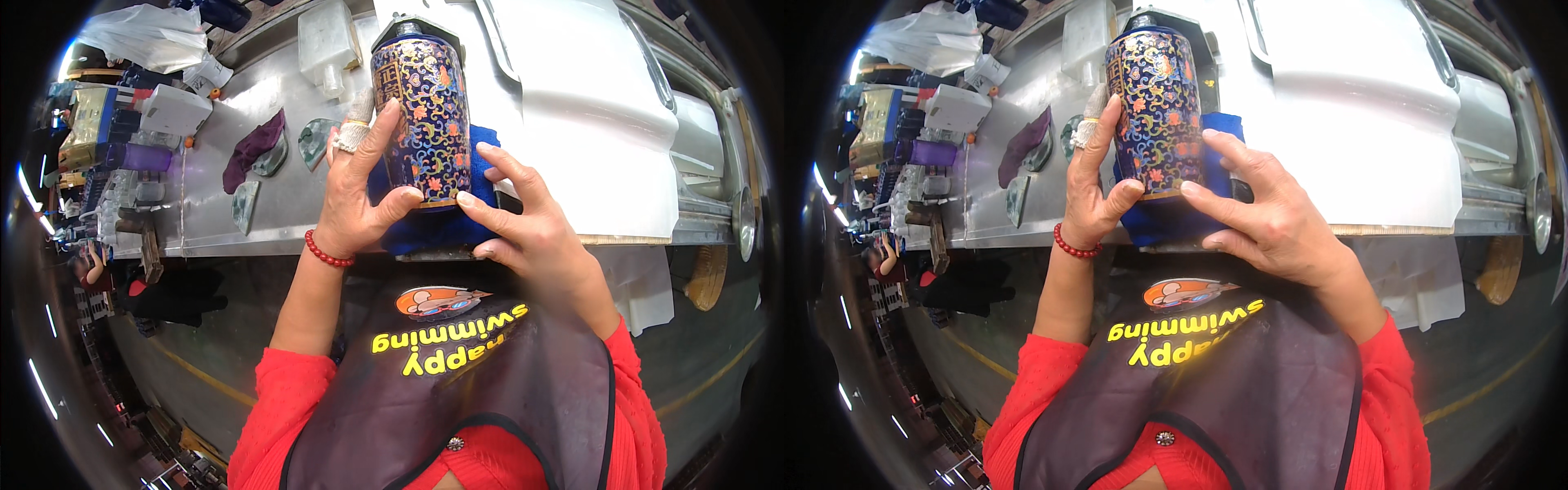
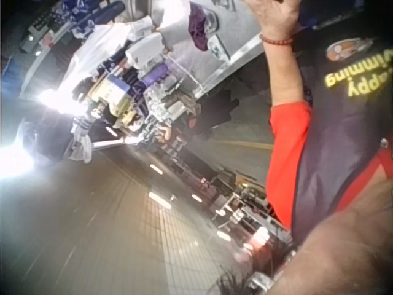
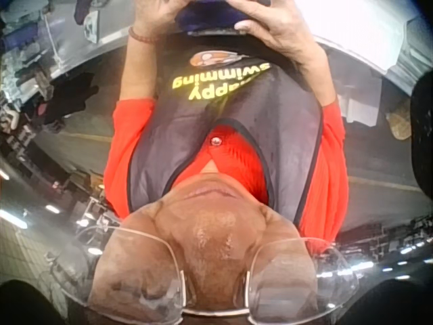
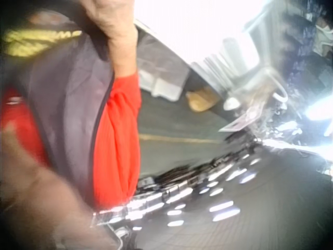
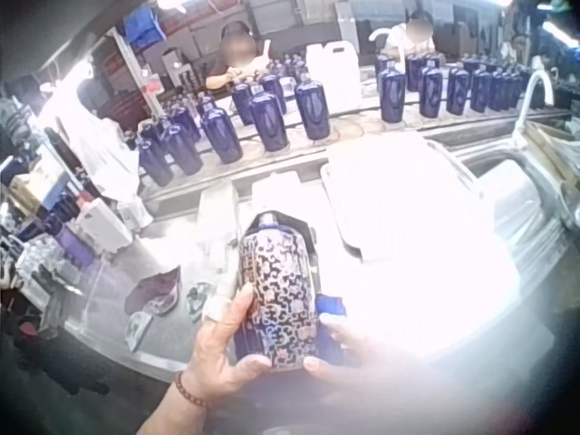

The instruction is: The person applies decorative labels to a dark blue bottle. They peel a label from a backing sheet, wrap it around the bottle, and smooth it with a small black tool. The person repeats this process with a second label on the same bottle.

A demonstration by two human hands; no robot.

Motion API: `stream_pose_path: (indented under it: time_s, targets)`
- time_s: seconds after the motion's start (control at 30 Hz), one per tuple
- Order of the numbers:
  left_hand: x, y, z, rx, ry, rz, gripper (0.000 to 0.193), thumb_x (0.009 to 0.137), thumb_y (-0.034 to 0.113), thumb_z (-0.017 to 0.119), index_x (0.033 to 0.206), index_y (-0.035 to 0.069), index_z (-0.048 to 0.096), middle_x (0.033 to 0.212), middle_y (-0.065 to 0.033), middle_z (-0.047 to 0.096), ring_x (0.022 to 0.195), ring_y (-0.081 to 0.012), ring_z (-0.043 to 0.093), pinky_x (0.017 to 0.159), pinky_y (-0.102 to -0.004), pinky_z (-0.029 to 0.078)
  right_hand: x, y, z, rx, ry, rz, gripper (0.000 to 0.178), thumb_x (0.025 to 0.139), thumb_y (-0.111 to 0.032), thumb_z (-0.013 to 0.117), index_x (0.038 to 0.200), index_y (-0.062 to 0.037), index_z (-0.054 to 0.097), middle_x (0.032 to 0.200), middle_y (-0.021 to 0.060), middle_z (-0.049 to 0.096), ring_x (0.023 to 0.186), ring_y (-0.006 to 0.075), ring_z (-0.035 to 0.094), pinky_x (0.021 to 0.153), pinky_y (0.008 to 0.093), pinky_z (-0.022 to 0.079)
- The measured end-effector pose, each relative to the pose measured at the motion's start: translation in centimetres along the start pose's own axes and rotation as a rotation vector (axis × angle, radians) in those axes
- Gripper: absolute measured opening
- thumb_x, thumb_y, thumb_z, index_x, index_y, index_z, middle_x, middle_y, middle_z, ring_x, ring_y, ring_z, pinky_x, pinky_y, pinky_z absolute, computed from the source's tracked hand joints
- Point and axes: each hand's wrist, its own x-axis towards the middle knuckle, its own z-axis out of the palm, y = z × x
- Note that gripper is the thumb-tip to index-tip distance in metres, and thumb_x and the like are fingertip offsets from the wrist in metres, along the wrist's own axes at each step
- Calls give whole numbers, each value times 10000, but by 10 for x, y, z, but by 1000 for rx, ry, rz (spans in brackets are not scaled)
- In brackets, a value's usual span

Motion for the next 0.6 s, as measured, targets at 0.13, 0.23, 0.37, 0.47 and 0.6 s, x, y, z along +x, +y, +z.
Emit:
stream_pose_path:
  time_s: [0.13, 0.23, 0.37, 0.47, 0.6]
  targets:
    - [0, -1, 0, 20, -4, 7, 897, 884, 618, 711, 1547, 63, 472, 1454, -176, 592, 1340, -330, 520, 1188, -483, 192, 5, 3, -1, 61, 100, 41, 623, 785, -318, 817, 1366, -145, 676, 1567, 211, 409, 1177, 348, 567, 1021, 484, 510]
    - [0, -1, -1, 13, -17, 5, 891, 885, 615, 711, 1548, 70, 472, 1458, -171, 592, 1365, -329, 507, 1189, -489, 185, 9, 2, 1, -9, 42, -8, 635, 779, -311, 820, 1375, -150, 671, 1561, 215, 416, 1176, 350, 570, 1024, 481, 510]
    - [1, 0, -2, 29, -22, 24, 901, 885, 622, 704, 1554, 69, 462, 1472, -175, 578, 1399, -327, 487, 1199, -498, 165, 12, -1, 0, -56, 9, -22, 611, 781, -258, 826, 1367, -187, 671, 1552, 205, 434, 1217, 381, 562, 1028, 483, 485]
    - [1, -1, -2, 30, -23, 29, 912, 886, 635, 695, 1559, 70, 454, 1483, -179, 565, 1409, -330, 480, 1208, -511, 143, 13, -2, -3, -50, 7, -33, 588, 784, -236, 825, 1352, -189, 678, 1537, 205, 453, 1247, 393, 557, 1030, 486, 473]
    - [-1, 0, -3, 52, -35, 16, 920, 891, 661, 663, 1564, 72, 445, 1489, -196, 550, 1404, -359, 476, 1208, -574, 91, 18, -4, -4, -12, 28, -18, 557, 787, -233, 823, 1326, -175, 697, 1524, 209, 470, 1277, 388, 553, 1035, 480, 476]
